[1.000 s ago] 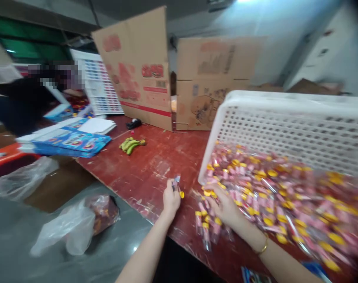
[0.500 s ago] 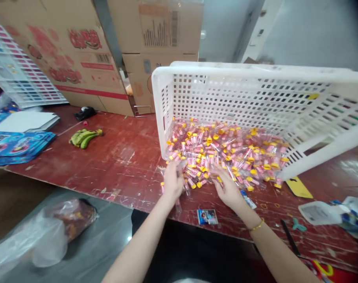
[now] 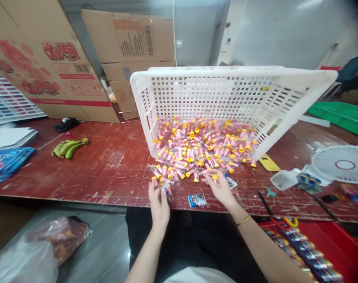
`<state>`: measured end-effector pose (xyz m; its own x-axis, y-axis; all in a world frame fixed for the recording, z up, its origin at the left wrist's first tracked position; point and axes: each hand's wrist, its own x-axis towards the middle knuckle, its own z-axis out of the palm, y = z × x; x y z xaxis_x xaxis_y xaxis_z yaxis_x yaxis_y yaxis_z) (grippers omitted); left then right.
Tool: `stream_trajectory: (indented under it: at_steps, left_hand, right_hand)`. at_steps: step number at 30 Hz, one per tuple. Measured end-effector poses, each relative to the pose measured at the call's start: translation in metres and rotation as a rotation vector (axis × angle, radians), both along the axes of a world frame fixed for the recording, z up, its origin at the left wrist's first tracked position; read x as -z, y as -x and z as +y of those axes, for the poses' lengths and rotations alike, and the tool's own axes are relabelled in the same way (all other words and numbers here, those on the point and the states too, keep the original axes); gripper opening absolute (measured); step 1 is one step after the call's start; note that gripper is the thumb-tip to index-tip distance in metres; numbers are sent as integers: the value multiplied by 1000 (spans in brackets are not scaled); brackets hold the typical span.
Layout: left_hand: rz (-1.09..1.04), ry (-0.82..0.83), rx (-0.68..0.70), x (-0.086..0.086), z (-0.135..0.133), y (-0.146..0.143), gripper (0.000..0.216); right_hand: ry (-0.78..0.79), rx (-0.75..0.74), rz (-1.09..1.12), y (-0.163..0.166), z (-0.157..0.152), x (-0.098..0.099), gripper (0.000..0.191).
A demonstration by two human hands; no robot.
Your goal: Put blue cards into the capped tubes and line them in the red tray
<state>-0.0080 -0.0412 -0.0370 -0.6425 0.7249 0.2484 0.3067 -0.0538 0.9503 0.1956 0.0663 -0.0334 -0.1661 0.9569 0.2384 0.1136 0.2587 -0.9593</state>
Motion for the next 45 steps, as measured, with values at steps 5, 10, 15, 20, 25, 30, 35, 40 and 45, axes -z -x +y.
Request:
stream_trajectory:
  at_steps: [5,10,15,20,25,30,35,40,45]
  left_hand:
    - [-609,110,431,-44,-34,-21,39]
    - [-766,255,504,-41,-54,-51,37]
    - [-750,357,657,-39,-75,-72,39]
    - [-784,445,856,-56,-88,-87,40]
    - [-796,454,815,-56,-91,-110,42]
    - [-727,475,758,-53,-88,-123,30]
    - [-589,403,744,-54,-87,-127,24]
    - [-507,351,764,-53,-86,-130,21]
    - [-676,426,750,-52,-87,-131,32]
  right_hand:
    - [180,193,242,-11,-20,13,41]
    - [243,56,220,-17,-48,-8,41]
    - [404,-346,108,-24,-96,-45,34]
    - [435,-446,-44,-48,-118,-68,29]
    - [413,-295,116,-68,-122,-66,27]
    - [286,-91,522,-80,-125,-63,22]
    - [-26,-185,389,-80,-137,-77,22]
    - [0,-301,347,-72,-141,-81,23]
    - [220,-304,399,-67,-139,-62,30]
